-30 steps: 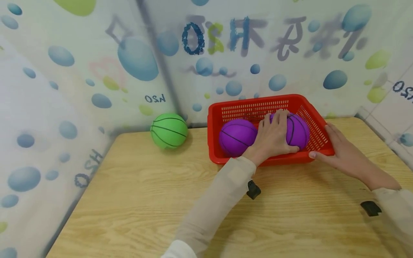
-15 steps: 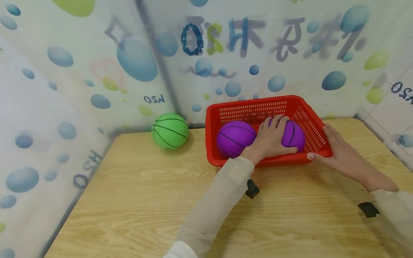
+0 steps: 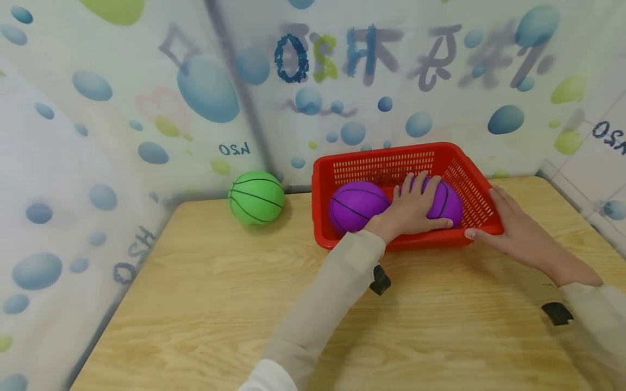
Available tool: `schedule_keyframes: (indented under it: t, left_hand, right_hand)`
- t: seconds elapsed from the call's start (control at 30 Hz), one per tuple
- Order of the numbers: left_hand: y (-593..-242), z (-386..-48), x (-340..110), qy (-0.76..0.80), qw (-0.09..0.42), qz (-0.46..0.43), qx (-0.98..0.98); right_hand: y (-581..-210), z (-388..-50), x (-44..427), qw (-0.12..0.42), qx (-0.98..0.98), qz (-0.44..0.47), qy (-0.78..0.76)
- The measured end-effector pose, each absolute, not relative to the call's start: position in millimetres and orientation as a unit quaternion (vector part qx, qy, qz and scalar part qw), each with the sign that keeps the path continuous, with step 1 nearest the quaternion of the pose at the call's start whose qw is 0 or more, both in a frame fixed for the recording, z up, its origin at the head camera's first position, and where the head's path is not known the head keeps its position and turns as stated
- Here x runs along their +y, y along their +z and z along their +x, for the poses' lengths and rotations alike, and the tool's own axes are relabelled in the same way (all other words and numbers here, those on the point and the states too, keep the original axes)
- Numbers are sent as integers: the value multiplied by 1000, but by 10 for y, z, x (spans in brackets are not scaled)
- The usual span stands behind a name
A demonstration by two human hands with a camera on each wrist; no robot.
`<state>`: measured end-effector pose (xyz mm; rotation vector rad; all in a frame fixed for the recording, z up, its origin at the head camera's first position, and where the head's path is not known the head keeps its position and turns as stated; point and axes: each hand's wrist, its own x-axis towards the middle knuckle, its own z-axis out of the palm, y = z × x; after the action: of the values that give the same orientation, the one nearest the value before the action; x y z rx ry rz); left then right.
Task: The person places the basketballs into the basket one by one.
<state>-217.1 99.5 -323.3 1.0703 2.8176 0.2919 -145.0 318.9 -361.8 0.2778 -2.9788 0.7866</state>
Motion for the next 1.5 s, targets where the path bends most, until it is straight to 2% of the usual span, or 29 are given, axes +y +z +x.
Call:
schedule_keyframes:
  t: [0.33,0.43,0.67,0.83,1.07,1.5]
  left_hand:
    - [-3018,-2114,637,121,66,390,910]
    - [-2900,-2110,372,139,50,386,911]
    - [-2692,-2237,-423,206,2,306,929]
    - [-2739,-2385,-984,234,-22,249,940]
    - [-2832,-2511,-1595,190,-40,174,965]
    - [-3141,-2655,-2139,213,-38,123,968]
  right_hand:
    - [-3621,-1457,3254,43,-959,98,261]
    - [-3618,-1465,3239,34,-959,99,264]
    - [-3604,-1474,3225,29,-958,103,267]
    - [-3599,-1482,3220,25,-959,98,266]
    - [-3613,-1467,3220,17,-957,95,272]
    - [-3624,-1484,3251,19,-956,98,275]
